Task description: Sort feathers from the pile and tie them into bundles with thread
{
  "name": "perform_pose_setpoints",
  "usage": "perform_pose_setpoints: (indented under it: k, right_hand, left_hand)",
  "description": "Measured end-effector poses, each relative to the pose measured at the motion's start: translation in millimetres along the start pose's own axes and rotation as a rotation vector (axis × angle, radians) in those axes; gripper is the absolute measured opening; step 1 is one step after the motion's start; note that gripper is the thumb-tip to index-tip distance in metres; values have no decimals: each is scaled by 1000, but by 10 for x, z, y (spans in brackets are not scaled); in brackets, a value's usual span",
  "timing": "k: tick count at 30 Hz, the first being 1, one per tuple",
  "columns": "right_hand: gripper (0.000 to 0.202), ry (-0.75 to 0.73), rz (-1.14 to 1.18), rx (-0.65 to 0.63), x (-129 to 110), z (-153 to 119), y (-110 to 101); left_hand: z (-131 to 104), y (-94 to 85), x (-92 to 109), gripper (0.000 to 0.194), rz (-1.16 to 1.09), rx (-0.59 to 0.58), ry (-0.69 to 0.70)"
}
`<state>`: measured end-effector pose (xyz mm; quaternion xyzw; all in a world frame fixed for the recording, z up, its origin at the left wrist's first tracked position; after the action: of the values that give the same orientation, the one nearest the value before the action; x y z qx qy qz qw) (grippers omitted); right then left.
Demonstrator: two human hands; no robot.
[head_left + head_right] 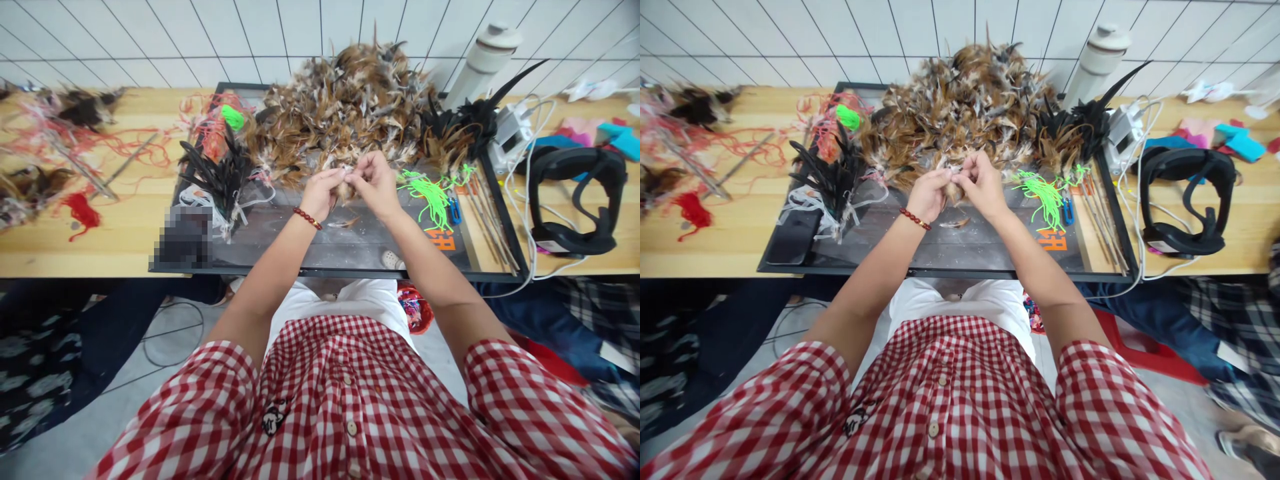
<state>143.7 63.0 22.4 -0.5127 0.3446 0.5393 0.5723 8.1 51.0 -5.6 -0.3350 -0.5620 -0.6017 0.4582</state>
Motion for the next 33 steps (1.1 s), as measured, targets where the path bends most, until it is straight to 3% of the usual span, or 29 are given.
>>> perform_pose_setpoints:
  k: [3, 9, 16, 24, 33]
  right_hand:
    - [51, 41, 61, -33, 113, 67, 19]
    - [51, 107, 117, -68, 220, 140, 12]
    - [46, 96, 78, -127, 146, 105, -10]
    - [39, -10, 78, -94, -56, 84, -132]
    - [50, -10, 86, -226, -180, 10, -82]
  left_hand:
    - [-19, 39, 4, 16, -45, -51, -57]
    - [-35, 47, 36, 16, 8, -12, -19]
    - [-27, 34, 31, 24, 113, 47, 39]
    - [-107, 151, 99, 27, 90, -61, -14]
    - [-167, 205, 120, 29, 55, -154, -70]
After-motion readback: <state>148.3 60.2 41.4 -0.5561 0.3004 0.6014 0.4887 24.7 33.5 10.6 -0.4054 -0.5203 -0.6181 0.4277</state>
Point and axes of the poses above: each hand's wrist, its own z-axis towards the middle knuckle, its own y-axis out of the palm, x = y × z, the point moved 6 cm from there along z, towards the middle knuckle, and after that the axes turned 11 degrees about y, right-handed, at the moved point
